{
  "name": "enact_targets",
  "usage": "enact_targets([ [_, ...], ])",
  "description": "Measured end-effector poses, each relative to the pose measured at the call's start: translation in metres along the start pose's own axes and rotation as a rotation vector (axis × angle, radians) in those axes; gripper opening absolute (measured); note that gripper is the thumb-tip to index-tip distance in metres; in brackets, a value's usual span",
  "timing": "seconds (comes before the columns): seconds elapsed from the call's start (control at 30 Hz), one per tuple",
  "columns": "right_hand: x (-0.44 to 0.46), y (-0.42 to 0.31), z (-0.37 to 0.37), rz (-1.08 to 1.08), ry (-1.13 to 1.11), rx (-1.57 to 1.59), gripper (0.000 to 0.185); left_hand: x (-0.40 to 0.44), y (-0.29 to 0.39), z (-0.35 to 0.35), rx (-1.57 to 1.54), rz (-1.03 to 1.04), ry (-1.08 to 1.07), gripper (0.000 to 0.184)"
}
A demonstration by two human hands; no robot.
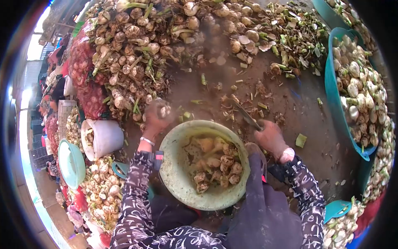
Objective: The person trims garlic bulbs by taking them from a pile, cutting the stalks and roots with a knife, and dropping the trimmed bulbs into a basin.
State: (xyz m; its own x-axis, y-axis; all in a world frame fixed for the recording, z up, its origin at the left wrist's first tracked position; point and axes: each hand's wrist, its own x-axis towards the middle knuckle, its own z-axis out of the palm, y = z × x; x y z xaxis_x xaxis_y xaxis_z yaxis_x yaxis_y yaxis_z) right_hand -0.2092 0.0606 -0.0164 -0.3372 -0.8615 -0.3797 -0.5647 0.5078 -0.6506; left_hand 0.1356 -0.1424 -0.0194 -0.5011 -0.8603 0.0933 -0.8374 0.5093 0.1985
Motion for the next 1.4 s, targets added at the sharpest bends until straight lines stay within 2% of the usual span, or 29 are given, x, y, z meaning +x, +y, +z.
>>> enact_targets([
  [0.07,0.003,-0.032,-0.011,-0.073,-0.069,0.102,0.026,0.003,0.042,-0.023,-0.935,-0.194,-0.235,0.047],
  [0.1,0.0,-0.05,-0.015,-0.163,-0.046,0.104,0.024,-0.002,0.03,0.012,-1.374,-0.159,-0.29,0.055],
  [0.13,-0.003,-0.067,-0.019,-0.249,-0.021,0.102,0.023,-0.001,0.047,0.006,-1.38,-0.145,-0.304,0.055],
  [0.2,-0.01,-0.094,-0.025,-0.386,-0.048,0.011,0.023,-0.01,0.101,-0.015,-1.541,-0.203,-0.425,0.041],
  [0.23,-0.013,-0.098,-0.025,-0.371,-0.04,0.008,0.023,-0.017,0.116,-0.013,-1.497,-0.125,-0.386,0.052],
  [0.27,-0.015,-0.101,-0.023,-0.485,-0.025,-0.048,0.024,-0.02,0.127,-0.01,-1.502,-0.121,-0.398,0.052],
  [0.3,-0.017,-0.1,-0.023,-0.603,-0.013,-0.104,0.025,-0.023,0.136,-0.008,-1.327,-0.117,-0.354,0.055],
  [0.4,-0.02,-0.088,-0.021,-0.566,0.017,-0.152,0.026,-0.03,0.152,-0.007,-1.164,0.011,-0.179,0.044],
  [0.43,-0.02,-0.08,-0.018,-0.566,0.019,-0.15,0.026,-0.036,0.153,-0.008,-0.974,0.088,-0.177,0.039],
  [0.5,-0.017,-0.056,-0.01,-0.624,0.049,-0.119,0.026,-0.045,0.168,-0.015,-0.958,0.066,-0.202,0.035],
  [0.53,-0.014,-0.044,-0.006,-0.511,0.03,-0.138,0.024,-0.049,0.178,-0.022,-0.95,0.056,-0.215,0.033],
  [0.6,0.012,-0.001,-0.001,-0.197,0.017,-0.238,0.021,-0.054,0.2,-0.035,-1.348,-0.047,-0.18,0.039],
  [0.63,0.023,0.033,-0.004,0.019,0.014,-0.306,0.019,-0.048,0.216,-0.063,-1.202,0.072,-0.118,0.043],
  [0.67,0.024,0.052,-0.019,0.144,-0.061,-0.12,0.028,-0.052,0.216,-0.063,-1.192,0.048,-0.109,0.043],
  [0.7,0.014,0.051,-0.03,0.145,0.124,-0.212,0.024,-0.051,0.213,-0.06,-1.165,0.002,-0.107,0.043],
  [0.8,-0.001,0.058,-0.034,0.067,0.127,-0.057,0.023,-0.034,0.204,-0.041,-1.092,0.072,-0.111,0.046],
  [0.87,-0.013,0.045,-0.019,0.094,0.066,0.007,0.025,-0.028,0.199,-0.037,-0.557,0.097,0.126,0.049],
  [0.9,-0.021,0.034,-0.015,0.078,0.046,0.075,0.026,-0.029,0.199,-0.027,-0.76,-0.039,0.209,0.042],
  [0.93,-0.024,0.028,-0.014,0.063,0.035,0.147,0.026,-0.033,0.199,-0.021,-0.76,-0.035,0.206,0.042],
  [1.0,-0.014,0.026,-0.001,0.053,0.02,0.166,0.027,-0.048,0.198,-0.017,-1.662,-0.589,0.057,0.033],
  [1.03,-0.01,0.017,-0.001,0.015,0.085,0.212,0.028,-0.05,0.2,-0.008,-1.862,-0.688,0.11,0.026],
  [1.07,-0.008,0.007,-0.002,-0.019,0.143,0.255,0.028,-0.052,0.201,0.001,-1.86,-0.688,0.122,0.026],
  [1.13,-0.015,-0.036,-0.027,-0.051,0.17,0.376,0.027,-0.053,0.205,0.008,-2.039,-0.967,0.15,0.021],
  [1.17,-0.017,-0.049,-0.033,-0.161,0.169,0.808,0.026,-0.053,0.201,0.02,-2.2,-0.809,0.072,0.024],
  [1.23,-0.018,-0.065,-0.029,-0.386,0.207,0.342,0.032,-0.05,0.228,-0.007,-2.281,-0.853,0.105,0.024],
  [1.27,-0.004,-0.043,-0.007,-0.278,-0.116,-0.108,0.04,-0.042,0.233,-0.019,-2.355,-0.868,0.145,0.024],
  [1.3,-0.001,-0.015,0.004,-0.095,-0.298,-0.191,0.045,-0.044,0.22,-0.015,-2.272,-0.766,0.026,0.026],
  [1.33,-0.01,-0.008,0.002,-0.063,-0.235,-0.19,0.039,-0.05,0.208,-0.032,-2.236,-0.399,-0.224,0.035],
  [1.4,-0.016,0.023,0.006,0.059,-0.091,0.199,0.03,-0.056,0.173,-0.063,-1.469,-0.114,-0.65,0.054],
])
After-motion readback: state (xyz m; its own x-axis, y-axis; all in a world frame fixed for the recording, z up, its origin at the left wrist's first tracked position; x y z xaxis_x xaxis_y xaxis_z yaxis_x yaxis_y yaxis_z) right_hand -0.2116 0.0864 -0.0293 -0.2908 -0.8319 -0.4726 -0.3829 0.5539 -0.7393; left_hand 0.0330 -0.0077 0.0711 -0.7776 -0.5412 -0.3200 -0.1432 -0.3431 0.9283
